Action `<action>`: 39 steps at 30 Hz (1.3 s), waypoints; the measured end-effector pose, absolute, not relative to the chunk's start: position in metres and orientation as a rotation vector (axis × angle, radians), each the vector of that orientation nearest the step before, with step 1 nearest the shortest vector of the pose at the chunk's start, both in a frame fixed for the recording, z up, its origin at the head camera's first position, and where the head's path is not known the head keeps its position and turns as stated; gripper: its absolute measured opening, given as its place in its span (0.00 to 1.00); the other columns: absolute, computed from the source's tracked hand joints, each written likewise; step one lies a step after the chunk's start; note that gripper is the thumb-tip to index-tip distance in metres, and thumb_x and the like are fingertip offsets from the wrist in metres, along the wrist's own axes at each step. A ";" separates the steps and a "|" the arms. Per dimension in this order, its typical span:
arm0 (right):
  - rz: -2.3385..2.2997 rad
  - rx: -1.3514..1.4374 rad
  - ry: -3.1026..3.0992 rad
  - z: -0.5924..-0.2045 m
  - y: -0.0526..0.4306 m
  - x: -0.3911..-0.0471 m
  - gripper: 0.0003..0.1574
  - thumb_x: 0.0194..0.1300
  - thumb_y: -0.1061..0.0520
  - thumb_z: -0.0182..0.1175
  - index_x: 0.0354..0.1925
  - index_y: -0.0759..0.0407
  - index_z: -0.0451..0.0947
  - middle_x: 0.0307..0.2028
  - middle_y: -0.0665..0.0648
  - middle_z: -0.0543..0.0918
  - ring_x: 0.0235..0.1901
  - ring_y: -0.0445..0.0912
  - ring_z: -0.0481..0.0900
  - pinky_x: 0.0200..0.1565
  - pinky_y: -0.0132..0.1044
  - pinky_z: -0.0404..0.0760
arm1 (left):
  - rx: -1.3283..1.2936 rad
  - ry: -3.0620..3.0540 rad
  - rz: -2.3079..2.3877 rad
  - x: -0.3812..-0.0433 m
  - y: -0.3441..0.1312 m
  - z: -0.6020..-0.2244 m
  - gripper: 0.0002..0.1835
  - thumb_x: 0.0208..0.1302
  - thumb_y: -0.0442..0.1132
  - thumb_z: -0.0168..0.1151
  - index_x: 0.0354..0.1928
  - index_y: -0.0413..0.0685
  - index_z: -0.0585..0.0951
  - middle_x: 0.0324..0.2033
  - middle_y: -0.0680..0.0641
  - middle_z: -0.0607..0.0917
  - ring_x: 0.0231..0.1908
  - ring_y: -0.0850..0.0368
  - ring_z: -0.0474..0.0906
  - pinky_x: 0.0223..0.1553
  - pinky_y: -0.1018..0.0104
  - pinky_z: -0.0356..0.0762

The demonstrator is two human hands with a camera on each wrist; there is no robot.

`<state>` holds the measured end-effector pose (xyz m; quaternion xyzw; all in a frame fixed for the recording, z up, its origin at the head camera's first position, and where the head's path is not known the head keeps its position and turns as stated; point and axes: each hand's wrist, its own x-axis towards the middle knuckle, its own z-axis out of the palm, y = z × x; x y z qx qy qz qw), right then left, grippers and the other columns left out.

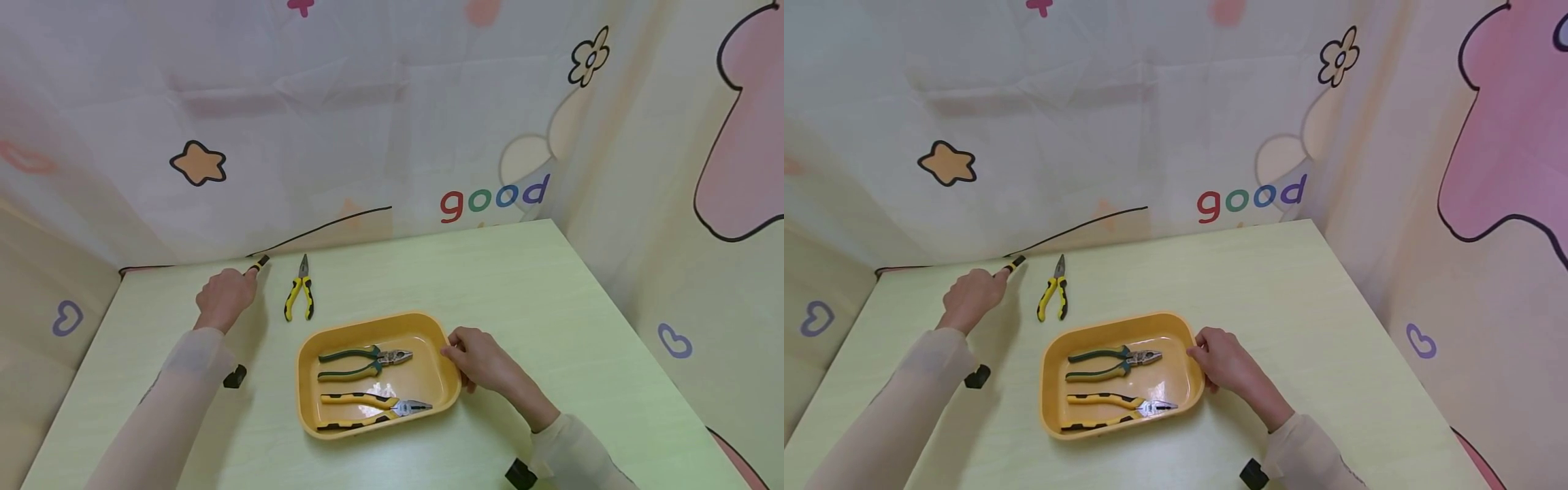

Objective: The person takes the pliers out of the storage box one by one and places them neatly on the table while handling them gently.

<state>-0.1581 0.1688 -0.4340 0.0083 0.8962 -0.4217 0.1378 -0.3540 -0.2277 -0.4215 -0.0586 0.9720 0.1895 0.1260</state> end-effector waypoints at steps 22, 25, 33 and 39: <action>-1.243 0.003 2.586 -0.434 0.169 -0.156 0.07 0.77 0.62 0.57 0.43 0.68 0.76 0.19 0.56 0.77 0.13 0.43 0.74 0.21 0.42 0.80 | -0.159 2.803 0.515 -0.359 -0.222 -0.430 0.32 0.80 0.57 0.34 0.20 0.45 0.70 0.19 0.45 0.71 0.25 0.47 0.71 0.35 0.53 0.68; -1.237 0.009 2.591 -0.434 0.169 -0.156 0.07 0.77 0.63 0.57 0.43 0.68 0.76 0.19 0.55 0.76 0.13 0.43 0.73 0.22 0.43 0.81 | -0.165 2.803 0.519 -0.359 -0.221 -0.429 0.32 0.80 0.56 0.34 0.20 0.45 0.70 0.19 0.45 0.71 0.25 0.47 0.71 0.35 0.53 0.68; -1.237 -0.001 2.596 -0.434 0.170 -0.156 0.07 0.77 0.63 0.57 0.43 0.69 0.76 0.19 0.56 0.76 0.13 0.43 0.73 0.21 0.42 0.80 | -0.168 2.788 0.520 -0.360 -0.218 -0.428 0.31 0.80 0.56 0.34 0.21 0.46 0.70 0.20 0.45 0.71 0.26 0.47 0.70 0.32 0.55 0.68; -1.238 0.009 2.590 -0.433 0.169 -0.156 0.07 0.77 0.63 0.57 0.43 0.69 0.76 0.19 0.56 0.76 0.13 0.43 0.73 0.21 0.42 0.80 | -0.168 2.787 0.525 -0.362 -0.218 -0.433 0.32 0.81 0.57 0.34 0.23 0.45 0.70 0.23 0.42 0.73 0.29 0.44 0.73 0.35 0.52 0.70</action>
